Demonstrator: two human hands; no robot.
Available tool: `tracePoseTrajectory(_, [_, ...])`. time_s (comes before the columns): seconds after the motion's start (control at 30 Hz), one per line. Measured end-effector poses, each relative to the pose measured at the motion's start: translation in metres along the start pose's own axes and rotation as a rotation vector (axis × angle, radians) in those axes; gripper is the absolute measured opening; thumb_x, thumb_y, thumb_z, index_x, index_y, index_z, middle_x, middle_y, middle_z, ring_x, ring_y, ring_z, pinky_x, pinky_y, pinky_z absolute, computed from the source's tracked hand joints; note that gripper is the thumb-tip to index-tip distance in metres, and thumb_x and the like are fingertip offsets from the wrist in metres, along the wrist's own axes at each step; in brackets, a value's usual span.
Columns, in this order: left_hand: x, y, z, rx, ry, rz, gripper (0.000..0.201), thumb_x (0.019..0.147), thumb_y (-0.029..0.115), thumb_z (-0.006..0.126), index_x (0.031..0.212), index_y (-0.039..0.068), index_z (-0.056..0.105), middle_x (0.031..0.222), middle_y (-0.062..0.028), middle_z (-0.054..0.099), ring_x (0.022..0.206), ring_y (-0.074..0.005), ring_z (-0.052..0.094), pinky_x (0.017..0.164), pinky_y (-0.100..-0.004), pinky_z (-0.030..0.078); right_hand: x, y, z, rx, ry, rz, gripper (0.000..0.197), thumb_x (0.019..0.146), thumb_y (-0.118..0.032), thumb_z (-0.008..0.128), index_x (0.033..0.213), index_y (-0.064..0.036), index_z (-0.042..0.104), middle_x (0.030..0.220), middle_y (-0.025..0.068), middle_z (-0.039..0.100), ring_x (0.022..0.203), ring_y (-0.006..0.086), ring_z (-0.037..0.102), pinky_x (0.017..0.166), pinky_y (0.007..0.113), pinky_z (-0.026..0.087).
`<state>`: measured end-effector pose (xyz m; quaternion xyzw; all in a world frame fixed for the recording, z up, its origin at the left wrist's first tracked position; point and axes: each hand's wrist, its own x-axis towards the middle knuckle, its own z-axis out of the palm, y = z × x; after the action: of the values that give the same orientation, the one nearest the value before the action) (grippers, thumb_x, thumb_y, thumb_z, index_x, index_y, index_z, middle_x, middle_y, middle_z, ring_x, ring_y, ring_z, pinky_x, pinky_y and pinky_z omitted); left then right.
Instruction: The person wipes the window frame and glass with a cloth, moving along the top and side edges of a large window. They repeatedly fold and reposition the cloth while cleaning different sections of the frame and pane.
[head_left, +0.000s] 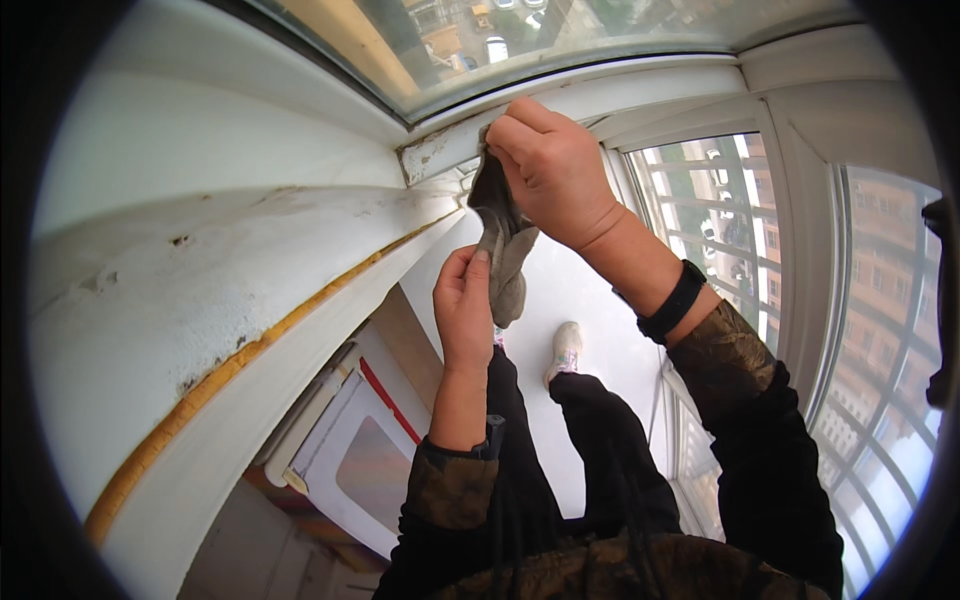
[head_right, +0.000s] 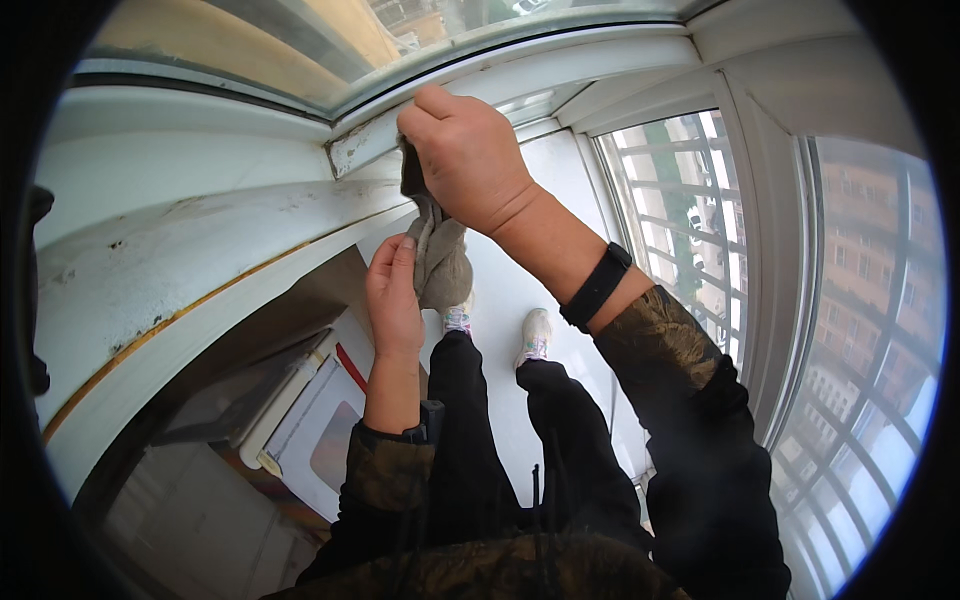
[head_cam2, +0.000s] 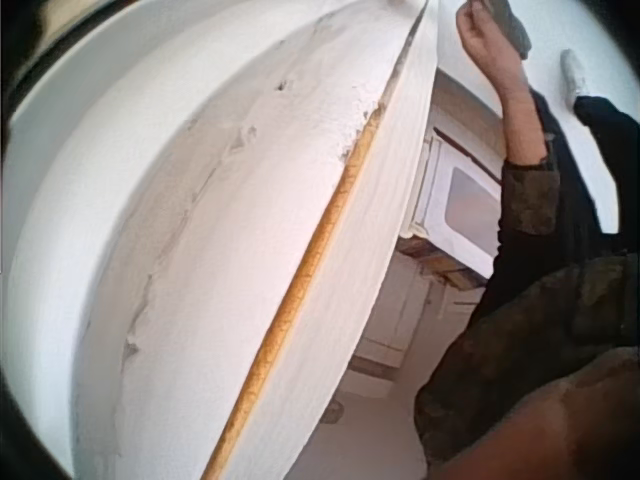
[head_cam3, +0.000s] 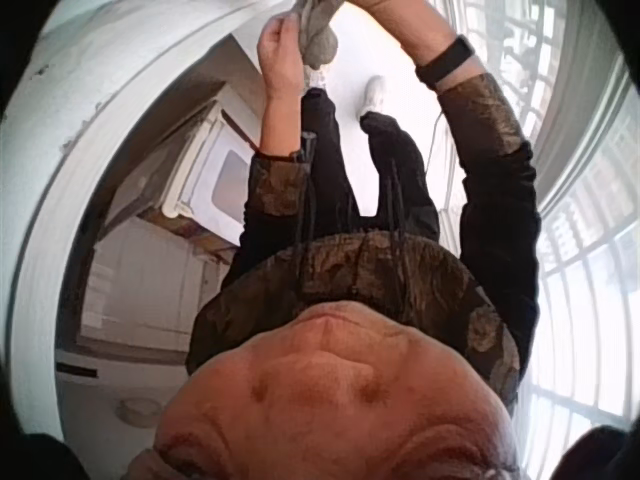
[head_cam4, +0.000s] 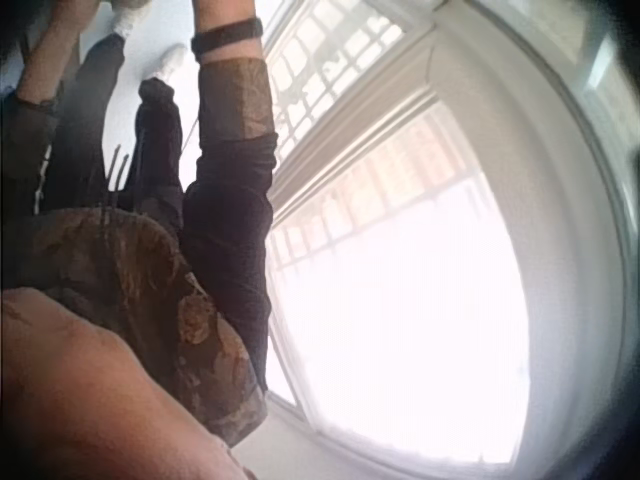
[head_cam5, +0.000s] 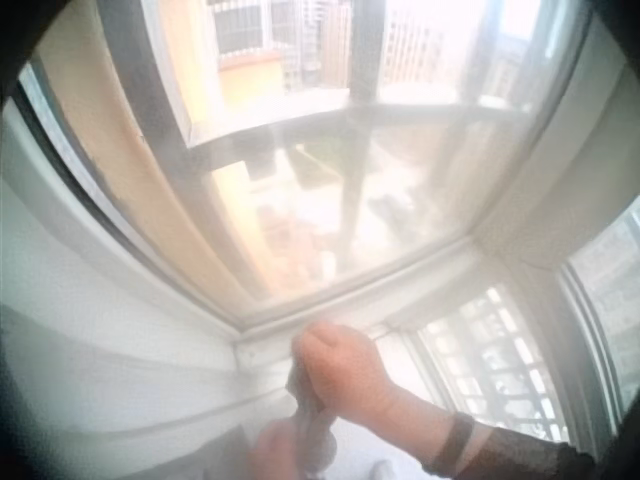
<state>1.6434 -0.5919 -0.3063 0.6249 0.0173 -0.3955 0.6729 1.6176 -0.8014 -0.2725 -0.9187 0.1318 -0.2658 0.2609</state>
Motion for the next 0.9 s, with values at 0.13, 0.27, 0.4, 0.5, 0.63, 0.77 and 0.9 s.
tracePoseTrajectory(0.13, [-0.005,-0.003,0.002,0.067,-0.032,0.025,0.025,0.109,0.020,0.058,0.116,-0.002,0.067,0.103,-0.0015,0.070,0.093,-0.0065,0.060,0.085,-0.0229,0.049,0.000,0.003,0.002,-0.010,0.055,0.010,0.011,0.085,-0.001,0.073,0.090,-0.0068,0.065,0.084,0.0094,0.058,0.076,0.0332,0.063,0.066,0.040,0.052])
tracePoseTrajectory(0.27, [-0.012,-0.004,-0.001,0.033,-0.036,-0.020,0.024,0.109,0.019,0.058,0.116,-0.002,0.067,0.103,-0.0017,0.070,0.093,-0.0064,0.060,0.085,-0.0222,0.049,0.005,-0.003,0.001,0.010,0.041,0.020,0.011,0.085,-0.003,0.073,0.089,-0.0069,0.064,0.085,0.0092,0.058,0.076,0.0335,0.064,0.065,0.040,0.053])
tracePoseTrajectory(0.4, [-0.014,-0.003,-0.007,0.061,-0.019,-0.020,0.024,0.110,0.019,0.058,0.116,-0.002,0.067,0.104,-0.0019,0.070,0.094,-0.0064,0.061,0.086,-0.0222,0.049,0.005,-0.007,-0.001,0.006,0.015,0.030,0.011,0.086,-0.005,0.073,0.088,-0.0068,0.062,0.085,0.0095,0.059,0.076,0.0338,0.064,0.066,0.041,0.053])
tracePoseTrajectory(0.5, [-0.013,-0.004,-0.009,0.016,-0.033,-0.027,0.024,0.110,0.020,0.058,0.116,-0.002,0.067,0.105,-0.0021,0.071,0.094,-0.0065,0.062,0.086,-0.0224,0.050,0.004,-0.006,-0.002,-0.013,0.041,0.055,0.010,0.087,-0.005,0.073,0.091,-0.0073,0.064,0.087,0.0101,0.060,0.078,0.0346,0.065,0.067,0.041,0.054])
tracePoseTrajectory(0.63, [-0.014,-0.005,-0.011,-0.011,-0.039,-0.042,0.024,0.109,0.019,0.058,0.117,-0.002,0.067,0.106,-0.0026,0.070,0.095,-0.0067,0.062,0.087,-0.0228,0.050,0.007,-0.012,0.005,0.029,0.030,0.075,0.010,0.086,-0.004,0.073,0.091,-0.0068,0.065,0.086,0.0101,0.060,0.077,0.0348,0.065,0.067,0.042,0.053])
tracePoseTrajectory(0.77, [-0.014,-0.003,-0.015,-0.001,-0.033,-0.035,0.024,0.109,0.019,0.058,0.118,-0.002,0.066,0.106,-0.0025,0.070,0.094,-0.0069,0.062,0.087,-0.0235,0.050,0.013,-0.019,0.007,0.024,-0.029,0.029,0.010,0.086,-0.005,0.073,0.090,-0.0076,0.065,0.086,0.0100,0.059,0.077,0.0351,0.064,0.067,0.042,0.053])
tracePoseTrajectory(0.9, [-0.012,-0.001,-0.021,0.013,-0.038,-0.047,0.023,0.109,0.019,0.057,0.116,-0.002,0.067,0.105,-0.0023,0.070,0.095,-0.0070,0.061,0.088,-0.0240,0.050,0.015,-0.014,-0.011,0.000,-0.029,0.110,0.010,0.088,-0.004,0.073,0.091,-0.0079,0.065,0.087,0.0097,0.061,0.078,0.0335,0.066,0.068,0.040,0.054])
